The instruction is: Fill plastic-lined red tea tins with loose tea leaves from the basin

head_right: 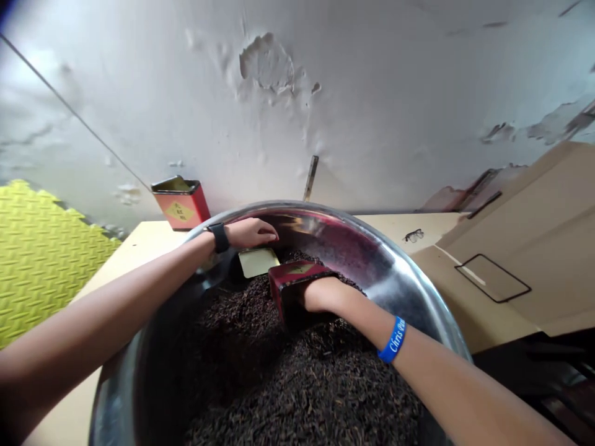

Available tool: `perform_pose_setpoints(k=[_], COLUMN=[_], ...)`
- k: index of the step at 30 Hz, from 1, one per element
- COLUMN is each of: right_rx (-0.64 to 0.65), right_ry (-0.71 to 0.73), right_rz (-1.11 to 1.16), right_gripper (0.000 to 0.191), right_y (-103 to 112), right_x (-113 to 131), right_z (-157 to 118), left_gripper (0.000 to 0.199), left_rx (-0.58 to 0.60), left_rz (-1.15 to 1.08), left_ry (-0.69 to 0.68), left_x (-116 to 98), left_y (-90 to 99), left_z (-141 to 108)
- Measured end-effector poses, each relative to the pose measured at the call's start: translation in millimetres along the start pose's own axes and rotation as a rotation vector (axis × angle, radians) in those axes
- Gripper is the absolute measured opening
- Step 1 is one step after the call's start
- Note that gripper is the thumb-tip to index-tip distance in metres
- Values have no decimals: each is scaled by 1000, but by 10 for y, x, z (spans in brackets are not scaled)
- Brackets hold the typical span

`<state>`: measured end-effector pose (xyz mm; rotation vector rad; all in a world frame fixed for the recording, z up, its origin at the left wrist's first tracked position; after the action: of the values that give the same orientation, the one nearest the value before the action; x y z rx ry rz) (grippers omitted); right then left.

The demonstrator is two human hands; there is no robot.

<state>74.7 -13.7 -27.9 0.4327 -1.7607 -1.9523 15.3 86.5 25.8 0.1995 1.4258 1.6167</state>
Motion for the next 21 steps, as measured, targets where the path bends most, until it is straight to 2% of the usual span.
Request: perform_pose_setpoints(k=[4,6,8,10,12,16,18,21], right_rx=[-52,-161,-311,-432,-491,-633,-729,-781], right_ry=[-168,-194,-148,-93,-81,-80,-83,-73], right_rz=[-103,-130,-84,9,93,240,304,382], right_gripper=[23,22,23,26,27,25,24,20], right_y=[217,421,643,813,913,1125,1226,1263], right_x=[-224,-284,-279,-283,-333,-394,-407,-423], right_z=[-25,-13,3,-5,-30,-124,-181,-207], left_gripper=[40,39,42,45,42,43,43,36], left_rx=[-9,33,71,90,65,-75,-131,-163], left_rz=[-225,-319,-338,-312,-245,-132,-149,-168], left_ry=[-34,-97,-151,-146,-97,-20,-52,-80], left_x=[-266,-446,-564,-561,-461,-279,-303,-345], left_y=[104,78,28,-37,-77,-31,3,15], left_z=[-46,-76,-96,-90,-58,8,20,26])
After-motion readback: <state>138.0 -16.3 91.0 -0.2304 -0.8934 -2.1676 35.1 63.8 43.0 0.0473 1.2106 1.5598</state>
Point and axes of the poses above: each hand's wrist, its own z-axis towards the middle knuckle, its own y-axis out of the back of the hand, x = y × z, the point moved 10 cm from there along z, towards the middle knuckle, and after that the axes turned 13 degrees about -x, right-handed, at the moved point
